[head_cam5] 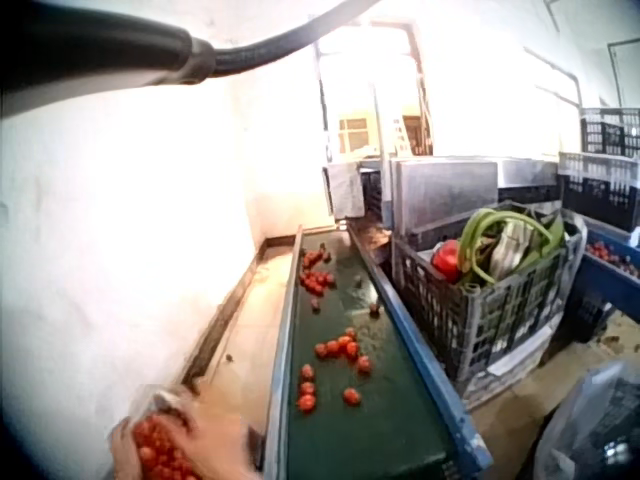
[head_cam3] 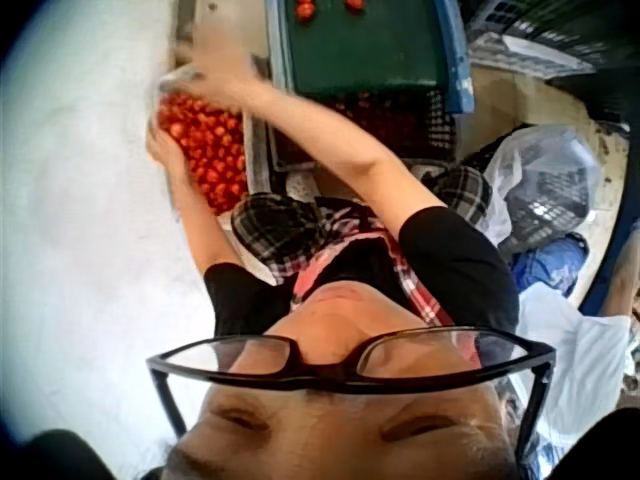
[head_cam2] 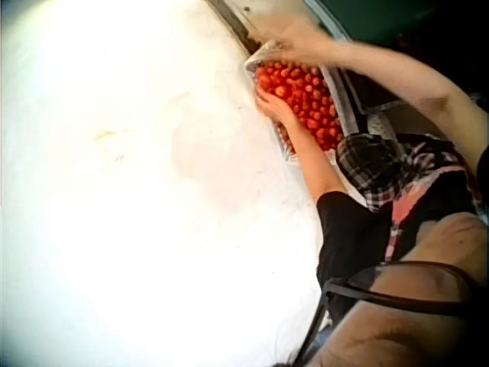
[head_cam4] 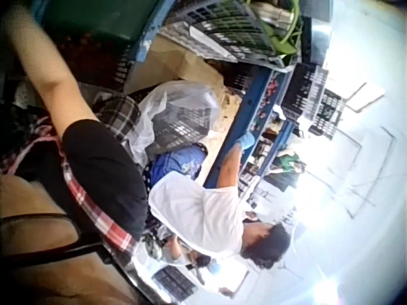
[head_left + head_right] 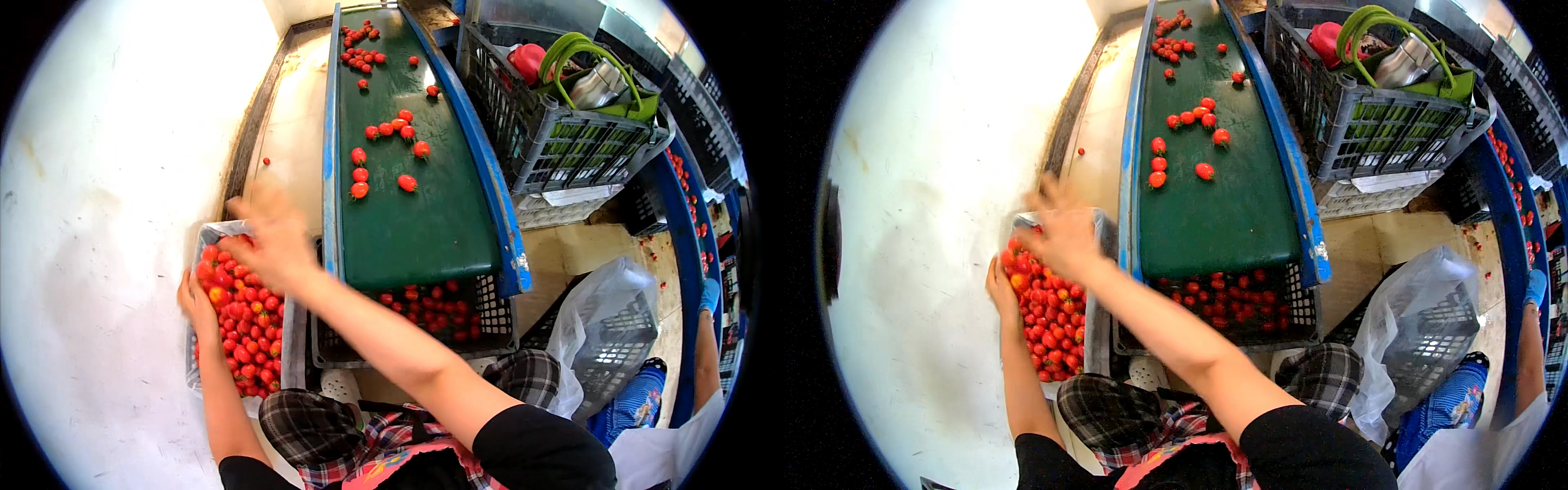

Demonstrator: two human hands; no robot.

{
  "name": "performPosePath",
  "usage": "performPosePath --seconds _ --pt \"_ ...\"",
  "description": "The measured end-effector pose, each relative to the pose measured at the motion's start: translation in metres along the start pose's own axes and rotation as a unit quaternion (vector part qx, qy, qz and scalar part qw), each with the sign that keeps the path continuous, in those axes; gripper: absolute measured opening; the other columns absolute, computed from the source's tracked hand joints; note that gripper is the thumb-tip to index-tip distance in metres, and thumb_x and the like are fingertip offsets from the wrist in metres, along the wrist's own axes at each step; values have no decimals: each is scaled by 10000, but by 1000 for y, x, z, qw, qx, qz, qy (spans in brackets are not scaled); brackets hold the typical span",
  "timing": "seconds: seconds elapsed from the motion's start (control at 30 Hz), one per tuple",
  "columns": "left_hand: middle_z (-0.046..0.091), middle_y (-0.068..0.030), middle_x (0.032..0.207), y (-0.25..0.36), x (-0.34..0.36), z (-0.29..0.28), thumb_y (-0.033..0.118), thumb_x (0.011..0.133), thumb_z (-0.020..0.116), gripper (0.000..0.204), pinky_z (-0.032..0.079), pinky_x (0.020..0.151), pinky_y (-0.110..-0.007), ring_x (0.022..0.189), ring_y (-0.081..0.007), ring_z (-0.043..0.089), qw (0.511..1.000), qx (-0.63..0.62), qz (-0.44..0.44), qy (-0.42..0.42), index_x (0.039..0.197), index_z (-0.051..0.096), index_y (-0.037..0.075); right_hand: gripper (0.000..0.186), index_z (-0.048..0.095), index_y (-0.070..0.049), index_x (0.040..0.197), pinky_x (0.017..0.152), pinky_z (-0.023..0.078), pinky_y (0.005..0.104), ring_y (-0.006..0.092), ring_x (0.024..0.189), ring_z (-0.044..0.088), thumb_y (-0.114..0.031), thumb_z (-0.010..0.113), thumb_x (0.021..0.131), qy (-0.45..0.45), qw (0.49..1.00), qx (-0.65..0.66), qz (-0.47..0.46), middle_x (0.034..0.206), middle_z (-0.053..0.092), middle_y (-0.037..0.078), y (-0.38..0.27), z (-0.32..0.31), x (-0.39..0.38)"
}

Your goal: The person picks up red fruits from a moving conveyor belt by hand and places them into a white plastic crate and a black container.

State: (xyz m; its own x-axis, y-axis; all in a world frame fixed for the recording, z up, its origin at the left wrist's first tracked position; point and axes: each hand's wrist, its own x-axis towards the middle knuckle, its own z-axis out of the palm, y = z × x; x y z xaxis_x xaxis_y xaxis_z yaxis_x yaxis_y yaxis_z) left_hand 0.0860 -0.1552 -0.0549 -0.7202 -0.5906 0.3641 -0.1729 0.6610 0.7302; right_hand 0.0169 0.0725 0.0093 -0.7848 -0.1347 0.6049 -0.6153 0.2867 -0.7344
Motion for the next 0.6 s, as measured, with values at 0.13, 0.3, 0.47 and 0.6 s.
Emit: performPosePath --seconds 0.13,0.3,0.47,0.6 --pt "422 -189 1226 22 -42 5 144 875 538 345 404 937 -365 1147 -294 415 996 84 36 -4 1183 496 -6 511 519 -121 1175 899 371 519 366 1199 353 -236 689 706 83 913 -381 119 1309 391 158 121 -94 -9" --pt "529 -177 1104 144 -66 113 41 806 561 346 511 775 -330 983 -264 558 945 -162 137 -248 1142 515 -27 354 574 -94 1108 910 430 344 279 1084 501 -80 668 767 -23 963 -77 258 1118 572 79 216 -173 -46" --pt "312 -308 1334 176 -80 222 139 804 581 625 399 950 -435 1197 -415 378 938 1 226 -263 1328 291 -38 337 499 -57 1133 948 431 367 215 1127 503 -53 636 826 -4 814 447 370 1165 530 80 148 -189 -48" --pt "259 -281 1390 191 -93 277 302 795 642 726 407 903 -460 1152 -366 401 949 170 188 -189 1377 278 65 342 484 -76 1119 954 431 401 231 1123 505 -36 639 816 -81 800 486 342 1184 512 82 123 -215 -54"
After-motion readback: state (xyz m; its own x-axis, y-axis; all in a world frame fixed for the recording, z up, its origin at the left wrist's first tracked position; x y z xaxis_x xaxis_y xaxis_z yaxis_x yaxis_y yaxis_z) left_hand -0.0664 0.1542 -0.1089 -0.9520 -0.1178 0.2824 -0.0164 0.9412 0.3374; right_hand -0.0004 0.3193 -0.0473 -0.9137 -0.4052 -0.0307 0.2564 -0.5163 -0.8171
